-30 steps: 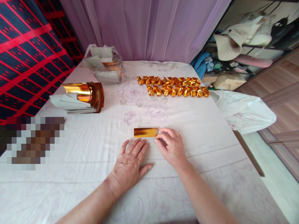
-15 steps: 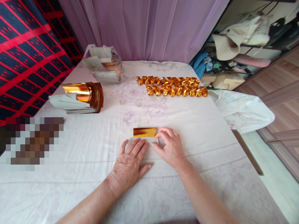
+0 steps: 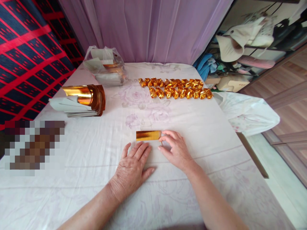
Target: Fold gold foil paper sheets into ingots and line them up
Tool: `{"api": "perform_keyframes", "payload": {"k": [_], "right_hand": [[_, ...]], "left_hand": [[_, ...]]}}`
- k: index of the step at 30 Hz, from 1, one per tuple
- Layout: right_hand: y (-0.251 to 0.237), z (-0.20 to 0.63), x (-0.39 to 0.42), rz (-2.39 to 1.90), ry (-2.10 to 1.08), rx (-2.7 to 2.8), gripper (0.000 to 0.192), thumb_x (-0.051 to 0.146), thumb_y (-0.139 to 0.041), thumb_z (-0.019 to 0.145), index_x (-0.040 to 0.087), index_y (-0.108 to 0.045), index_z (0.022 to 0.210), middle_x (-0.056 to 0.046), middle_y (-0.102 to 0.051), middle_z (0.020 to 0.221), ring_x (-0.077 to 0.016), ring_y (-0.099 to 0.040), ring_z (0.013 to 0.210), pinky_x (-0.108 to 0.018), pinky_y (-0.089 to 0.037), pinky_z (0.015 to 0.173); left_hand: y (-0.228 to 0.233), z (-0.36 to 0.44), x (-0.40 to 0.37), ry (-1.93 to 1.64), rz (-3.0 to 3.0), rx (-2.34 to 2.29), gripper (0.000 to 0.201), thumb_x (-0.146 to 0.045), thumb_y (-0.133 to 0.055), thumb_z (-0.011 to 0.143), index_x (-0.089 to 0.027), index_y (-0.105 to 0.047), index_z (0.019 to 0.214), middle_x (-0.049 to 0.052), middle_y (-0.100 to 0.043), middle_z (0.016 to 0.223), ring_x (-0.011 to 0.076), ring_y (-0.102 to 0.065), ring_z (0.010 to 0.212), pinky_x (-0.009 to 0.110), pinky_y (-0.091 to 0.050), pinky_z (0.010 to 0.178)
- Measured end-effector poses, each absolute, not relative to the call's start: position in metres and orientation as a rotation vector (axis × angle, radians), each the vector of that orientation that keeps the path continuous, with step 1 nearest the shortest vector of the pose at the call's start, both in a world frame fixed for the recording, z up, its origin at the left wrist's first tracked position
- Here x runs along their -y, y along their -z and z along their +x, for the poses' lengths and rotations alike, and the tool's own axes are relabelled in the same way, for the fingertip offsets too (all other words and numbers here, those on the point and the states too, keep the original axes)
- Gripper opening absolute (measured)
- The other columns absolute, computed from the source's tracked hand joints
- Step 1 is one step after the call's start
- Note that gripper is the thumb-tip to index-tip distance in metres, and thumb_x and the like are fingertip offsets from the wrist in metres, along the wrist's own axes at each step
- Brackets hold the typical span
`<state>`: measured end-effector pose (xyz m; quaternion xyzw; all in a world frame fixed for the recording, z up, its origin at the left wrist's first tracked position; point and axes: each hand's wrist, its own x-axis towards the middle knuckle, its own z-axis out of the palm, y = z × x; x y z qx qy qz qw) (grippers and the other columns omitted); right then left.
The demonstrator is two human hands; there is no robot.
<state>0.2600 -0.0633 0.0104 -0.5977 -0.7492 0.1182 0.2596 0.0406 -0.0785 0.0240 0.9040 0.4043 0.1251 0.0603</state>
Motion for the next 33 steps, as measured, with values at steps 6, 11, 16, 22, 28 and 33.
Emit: {"api": "perform_keyframes", "payload": {"k": [6, 11, 16, 22, 28, 33], "right_hand": [[-0.0078, 0.2676, 0.0618, -1.575, -0.357, 2.079, 0.016, 0.020, -0.064, 0.082, 0.026, -0.067, 0.097, -0.007, -0.062, 0.122, -0.0250, -0.056, 0.116, -0.044, -0.045, 0.096], [-0.0100, 0.2677, 0.0621, -1.568, -0.361, 2.099, 0.016, 0.020, -0.065, 0.082, 0.024, -0.068, 0.098, -0.008, -0.061, 0.122, -0.0256, -0.056, 0.117, -0.044, -0.045, 0.095], [-0.0121, 0.2688, 0.0625, -1.553, -0.355, 2.121, 0.018, 0.020, -0.065, 0.082, 0.025, -0.067, 0.100, -0.008, -0.061, 0.124, -0.0255, -0.056, 0.117, -0.044, -0.046, 0.094], [-0.0119, 0.2683, 0.0627, -1.560, -0.349, 2.131, 0.019, 0.021, -0.065, 0.083, 0.024, -0.066, 0.101, -0.009, -0.061, 0.124, -0.0261, -0.056, 0.117, -0.045, -0.045, 0.095], [-0.0113, 0.2681, 0.0625, -1.557, -0.347, 2.125, 0.019, 0.022, -0.065, 0.082, 0.026, -0.067, 0.101, -0.008, -0.061, 0.123, -0.0262, -0.056, 0.117, -0.046, -0.044, 0.098], [-0.0113, 0.2681, 0.0624, -1.564, -0.354, 2.123, 0.019, 0.022, -0.065, 0.083, 0.026, -0.067, 0.101, -0.008, -0.061, 0.124, -0.0263, -0.056, 0.117, -0.046, -0.044, 0.097]], "left_hand": [[-0.0237, 0.0411, 0.0784, -0.373, 2.733, -1.221, 0.056, -0.051, -0.051, 0.094, -0.015, -0.052, 0.137, 0.012, -0.057, 0.139, 0.0311, -0.049, 0.129, 0.055, -0.026, 0.113], [-0.0234, 0.0412, 0.0785, -0.371, 2.729, -1.226, 0.056, -0.051, -0.052, 0.093, -0.015, -0.052, 0.137, 0.012, -0.057, 0.140, 0.0314, -0.048, 0.130, 0.055, -0.026, 0.113], [-0.0235, 0.0405, 0.0784, -0.390, 2.740, -1.218, 0.056, -0.051, -0.051, 0.094, -0.015, -0.053, 0.137, 0.012, -0.057, 0.139, 0.0312, -0.049, 0.129, 0.055, -0.026, 0.113], [-0.0234, 0.0395, 0.0784, -0.400, 2.765, -1.207, 0.050, -0.051, -0.051, 0.094, -0.025, -0.055, 0.136, 0.010, -0.056, 0.139, 0.0312, -0.048, 0.129, 0.056, -0.028, 0.111], [-0.0246, 0.0411, 0.0786, -0.387, 2.761, -1.218, 0.049, -0.050, -0.053, 0.093, -0.025, -0.056, 0.135, 0.010, -0.057, 0.137, 0.0307, -0.049, 0.128, 0.056, -0.027, 0.113], [-0.0222, 0.0379, 0.0772, -0.410, 2.744, -1.198, 0.049, -0.050, -0.053, 0.093, -0.024, -0.056, 0.134, 0.010, -0.056, 0.139, 0.0308, -0.049, 0.129, 0.057, -0.027, 0.113]]}}
